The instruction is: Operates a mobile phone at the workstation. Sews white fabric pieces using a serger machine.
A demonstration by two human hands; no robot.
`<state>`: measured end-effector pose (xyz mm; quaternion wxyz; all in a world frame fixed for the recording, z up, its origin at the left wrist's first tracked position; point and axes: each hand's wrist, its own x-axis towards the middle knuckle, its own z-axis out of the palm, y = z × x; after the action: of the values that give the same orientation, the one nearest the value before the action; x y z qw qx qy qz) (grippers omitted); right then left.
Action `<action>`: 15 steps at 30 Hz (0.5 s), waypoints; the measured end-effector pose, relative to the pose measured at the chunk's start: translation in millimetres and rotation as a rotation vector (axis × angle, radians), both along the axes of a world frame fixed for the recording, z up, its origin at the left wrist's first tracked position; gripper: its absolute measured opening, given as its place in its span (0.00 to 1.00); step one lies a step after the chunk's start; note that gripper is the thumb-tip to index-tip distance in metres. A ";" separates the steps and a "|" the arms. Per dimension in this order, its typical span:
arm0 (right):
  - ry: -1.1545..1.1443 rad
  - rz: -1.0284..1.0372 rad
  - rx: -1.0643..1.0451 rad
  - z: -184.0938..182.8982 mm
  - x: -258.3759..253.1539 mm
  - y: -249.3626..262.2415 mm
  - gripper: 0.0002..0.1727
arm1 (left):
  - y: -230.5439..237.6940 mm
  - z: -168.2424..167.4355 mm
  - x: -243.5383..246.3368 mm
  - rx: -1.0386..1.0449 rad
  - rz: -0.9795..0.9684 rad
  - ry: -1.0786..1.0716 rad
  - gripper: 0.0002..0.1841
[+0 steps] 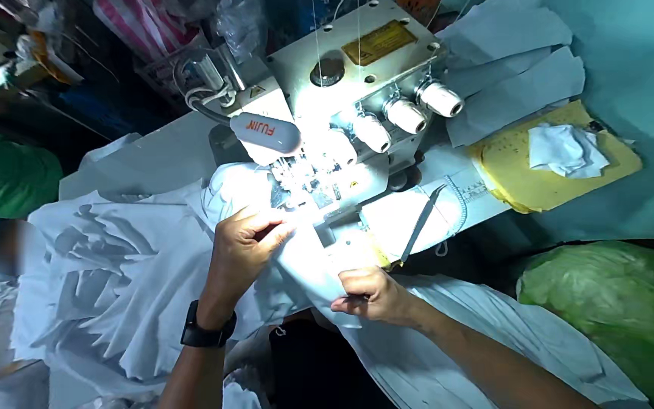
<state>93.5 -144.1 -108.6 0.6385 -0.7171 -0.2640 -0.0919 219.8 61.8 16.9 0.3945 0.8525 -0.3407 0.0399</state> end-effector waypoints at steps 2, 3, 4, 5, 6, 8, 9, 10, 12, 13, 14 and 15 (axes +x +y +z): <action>0.004 -0.061 -0.028 -10.8 -8.7 1.6 0.20 | -1.4 0.8 0.0 0.017 0.010 0.002 0.03; 0.004 -0.085 -0.048 -14.2 -13.0 2.0 0.18 | -2.5 1.8 0.4 0.024 0.016 0.010 0.03; -0.001 -0.106 -0.060 -16.9 -17.9 2.2 0.17 | -3.3 3.2 0.4 0.031 0.022 0.026 0.03; -0.004 -0.119 -0.062 -19.2 -23.2 2.3 0.16 | -3.6 4.8 0.4 0.041 0.026 0.045 0.02; -0.006 -0.127 -0.060 -21.0 -27.5 1.6 0.15 | -3.9 6.3 1.1 0.049 0.031 0.062 0.02; 0.003 -0.137 -0.032 -23.2 -34.0 -0.5 0.14 | -4.6 8.7 3.9 0.062 0.032 0.091 0.02; 0.011 -0.146 0.007 -23.8 -36.9 -0.5 0.13 | -5.0 10.0 4.1 0.067 0.033 0.111 0.02; 0.027 -0.159 0.059 -23.9 -39.1 0.2 0.13 | -5.5 11.7 3.8 0.072 0.036 0.132 0.02; 0.101 -0.182 0.169 -21.3 -41.0 1.5 0.15 | -6.4 13.6 3.8 0.074 0.035 0.151 0.02; 0.151 -0.187 0.214 -19.3 -41.3 1.6 0.15 | -6.7 14.0 4.1 0.073 0.035 0.157 0.02; 0.208 -0.189 0.251 -17.1 -41.6 1.3 0.15 | -6.8 14.3 4.2 0.072 0.035 0.159 0.02; 0.272 -0.192 0.281 -14.7 -41.8 0.7 0.15 | -6.7 14.4 4.0 0.072 0.038 0.159 0.01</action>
<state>51.8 -143.4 -123.3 0.7501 -0.6488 -0.0905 -0.0905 223.8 55.2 31.3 0.3888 0.8728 -0.2933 -0.0327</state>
